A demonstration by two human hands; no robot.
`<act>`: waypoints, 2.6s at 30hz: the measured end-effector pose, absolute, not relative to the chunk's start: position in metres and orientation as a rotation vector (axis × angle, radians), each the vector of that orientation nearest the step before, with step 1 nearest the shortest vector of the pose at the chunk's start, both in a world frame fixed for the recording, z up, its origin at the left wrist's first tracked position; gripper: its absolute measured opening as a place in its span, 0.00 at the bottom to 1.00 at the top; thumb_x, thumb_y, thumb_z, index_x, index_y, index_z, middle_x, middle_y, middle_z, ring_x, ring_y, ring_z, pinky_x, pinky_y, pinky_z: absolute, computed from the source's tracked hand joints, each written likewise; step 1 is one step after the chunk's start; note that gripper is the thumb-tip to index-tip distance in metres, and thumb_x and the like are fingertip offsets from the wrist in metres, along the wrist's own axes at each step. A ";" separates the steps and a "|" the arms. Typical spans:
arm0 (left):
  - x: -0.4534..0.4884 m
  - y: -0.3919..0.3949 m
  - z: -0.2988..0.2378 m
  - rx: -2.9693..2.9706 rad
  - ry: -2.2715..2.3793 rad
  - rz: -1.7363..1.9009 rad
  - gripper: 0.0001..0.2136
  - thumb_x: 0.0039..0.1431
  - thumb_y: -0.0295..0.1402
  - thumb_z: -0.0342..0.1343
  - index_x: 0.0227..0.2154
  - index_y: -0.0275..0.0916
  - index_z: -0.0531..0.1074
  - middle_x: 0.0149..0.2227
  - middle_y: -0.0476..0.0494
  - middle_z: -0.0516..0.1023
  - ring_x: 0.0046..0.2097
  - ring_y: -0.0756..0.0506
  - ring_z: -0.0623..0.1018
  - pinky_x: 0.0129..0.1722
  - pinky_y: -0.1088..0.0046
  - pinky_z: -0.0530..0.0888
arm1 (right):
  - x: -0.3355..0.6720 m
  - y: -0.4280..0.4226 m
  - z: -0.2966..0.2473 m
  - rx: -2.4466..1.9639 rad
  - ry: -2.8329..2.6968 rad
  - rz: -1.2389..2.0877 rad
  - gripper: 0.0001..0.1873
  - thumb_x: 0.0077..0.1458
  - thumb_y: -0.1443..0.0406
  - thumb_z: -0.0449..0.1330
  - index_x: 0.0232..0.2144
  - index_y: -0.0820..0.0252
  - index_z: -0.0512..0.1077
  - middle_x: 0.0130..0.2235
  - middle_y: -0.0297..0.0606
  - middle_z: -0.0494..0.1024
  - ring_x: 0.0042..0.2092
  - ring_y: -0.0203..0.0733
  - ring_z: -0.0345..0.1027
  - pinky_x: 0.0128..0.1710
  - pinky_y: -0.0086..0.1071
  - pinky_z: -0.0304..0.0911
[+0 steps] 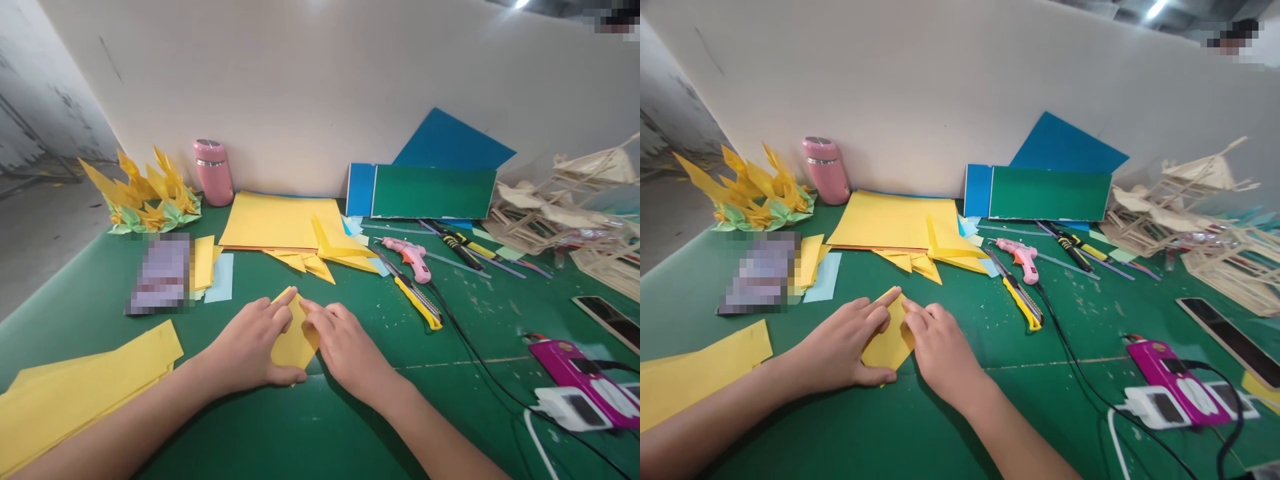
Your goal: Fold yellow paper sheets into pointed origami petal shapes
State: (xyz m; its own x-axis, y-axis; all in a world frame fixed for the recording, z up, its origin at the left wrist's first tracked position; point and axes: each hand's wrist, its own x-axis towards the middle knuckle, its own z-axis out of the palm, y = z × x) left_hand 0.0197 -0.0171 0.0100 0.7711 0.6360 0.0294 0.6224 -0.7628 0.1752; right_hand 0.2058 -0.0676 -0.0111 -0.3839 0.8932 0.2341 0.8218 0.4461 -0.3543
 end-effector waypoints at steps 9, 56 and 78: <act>0.015 -0.020 0.011 2.759 1.004 0.101 0.26 0.42 0.56 0.62 0.32 0.38 0.67 0.63 0.29 0.60 0.50 0.32 0.73 0.50 0.53 0.68 | 0.204 -0.072 -0.003 -1.494 -2.236 0.342 0.08 0.59 0.68 0.55 0.42 0.57 0.69 0.59 0.40 0.68 0.44 0.47 0.63 0.46 0.45 0.65; -0.004 0.001 0.010 2.623 1.184 0.422 0.14 0.68 0.39 0.38 0.37 0.41 0.68 0.35 0.45 0.79 0.35 0.42 0.78 0.34 0.67 0.72 | 0.218 -0.060 -0.015 -1.383 -1.930 0.474 0.13 0.60 0.71 0.50 0.45 0.56 0.68 0.35 0.39 0.76 0.37 0.44 0.68 0.36 0.35 0.65; 0.003 -0.016 0.019 2.771 1.401 0.034 0.12 0.67 0.31 0.40 0.30 0.40 0.66 0.27 0.47 0.69 0.29 0.43 0.74 0.28 0.68 0.68 | 0.219 -0.061 -0.017 -1.458 -2.038 0.322 0.16 0.63 0.70 0.48 0.43 0.56 0.75 0.32 0.39 0.74 0.36 0.44 0.69 0.33 0.33 0.64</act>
State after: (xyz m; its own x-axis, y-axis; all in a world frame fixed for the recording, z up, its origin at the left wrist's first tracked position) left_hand 0.0028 -0.0165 0.0185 0.5929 0.8053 0.0034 0.8045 -0.5925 0.0423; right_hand 0.2188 -0.0610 -0.0166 -0.2115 0.9192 0.3322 0.7720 0.3655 -0.5200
